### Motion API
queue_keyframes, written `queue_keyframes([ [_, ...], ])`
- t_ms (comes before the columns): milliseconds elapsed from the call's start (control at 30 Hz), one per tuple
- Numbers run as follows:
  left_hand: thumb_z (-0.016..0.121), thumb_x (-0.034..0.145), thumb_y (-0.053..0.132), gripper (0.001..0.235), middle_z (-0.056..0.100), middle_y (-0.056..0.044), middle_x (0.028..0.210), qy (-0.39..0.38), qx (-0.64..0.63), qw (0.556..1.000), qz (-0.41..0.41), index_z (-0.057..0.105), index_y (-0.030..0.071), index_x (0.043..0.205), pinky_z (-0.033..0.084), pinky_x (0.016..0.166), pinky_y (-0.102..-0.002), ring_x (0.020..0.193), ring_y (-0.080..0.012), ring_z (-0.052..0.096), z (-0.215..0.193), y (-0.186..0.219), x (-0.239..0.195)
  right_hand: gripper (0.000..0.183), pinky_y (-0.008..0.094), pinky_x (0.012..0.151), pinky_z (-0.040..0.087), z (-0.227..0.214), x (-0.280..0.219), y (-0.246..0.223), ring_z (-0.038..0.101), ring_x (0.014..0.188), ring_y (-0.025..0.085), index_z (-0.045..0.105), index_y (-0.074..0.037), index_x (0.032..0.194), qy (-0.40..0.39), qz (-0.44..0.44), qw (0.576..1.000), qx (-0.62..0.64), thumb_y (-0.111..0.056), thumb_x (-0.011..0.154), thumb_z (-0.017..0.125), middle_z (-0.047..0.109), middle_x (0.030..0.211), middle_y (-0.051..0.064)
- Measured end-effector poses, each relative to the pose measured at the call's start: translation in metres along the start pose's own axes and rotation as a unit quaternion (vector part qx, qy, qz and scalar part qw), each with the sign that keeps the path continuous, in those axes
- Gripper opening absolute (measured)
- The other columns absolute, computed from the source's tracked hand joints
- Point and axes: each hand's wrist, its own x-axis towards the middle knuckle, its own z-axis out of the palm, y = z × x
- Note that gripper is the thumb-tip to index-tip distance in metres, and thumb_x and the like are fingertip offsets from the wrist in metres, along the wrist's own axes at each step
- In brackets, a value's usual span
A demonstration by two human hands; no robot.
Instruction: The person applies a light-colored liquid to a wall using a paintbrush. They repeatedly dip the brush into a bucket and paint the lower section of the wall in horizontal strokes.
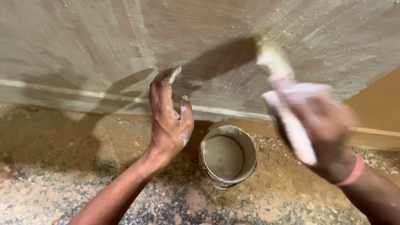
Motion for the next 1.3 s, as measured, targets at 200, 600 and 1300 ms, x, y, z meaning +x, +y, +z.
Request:
queue_keyframes([
  [200,0.055,0.090,-0.005,0.067,0.044,-0.021,0.153,-0.006,0.004,1.000,-0.004,0.039,0.004,0.154,0.036,0.128,-0.053,0.149,-0.0386,0.041,0.000,0.001,0.000,0.028,0.028,0.044,0.047,-0.010,-0.023,0.015,0.053,0.058,0.012,0.070,-0.009,0.125,0.015,-0.057,0.982,-0.179,-0.027,0.104,0.072,0.061,0.078,0.003],
  [600,0.054,0.096,-0.001,0.064,0.041,-0.019,0.157,0.005,-0.020,1.000,0.018,0.037,0.010,0.156,0.042,0.129,-0.052,0.152,-0.0349,0.041,0.018,-0.011,-0.002,0.051,0.029,0.058,0.061,0.085,-0.107,-0.038,0.073,0.074,0.021,0.059,-0.004,0.138,-0.194,-0.160,0.966,0.065,-0.001,0.087,0.061,0.075,0.107,0.013],
  [1300,0.055,0.094,-0.001,0.066,0.044,-0.017,0.155,0.014,0.004,0.999,0.029,0.037,0.011,0.156,0.039,0.131,-0.053,0.150,-0.0331,0.043,0.021,-0.018,-0.005,0.038,0.026,0.039,0.054,0.116,-0.073,-0.066,0.065,0.057,0.014,0.059,0.003,0.134,-0.209,-0.161,0.964,0.025,-0.001,0.096,0.056,0.071,0.104,0.020],
])
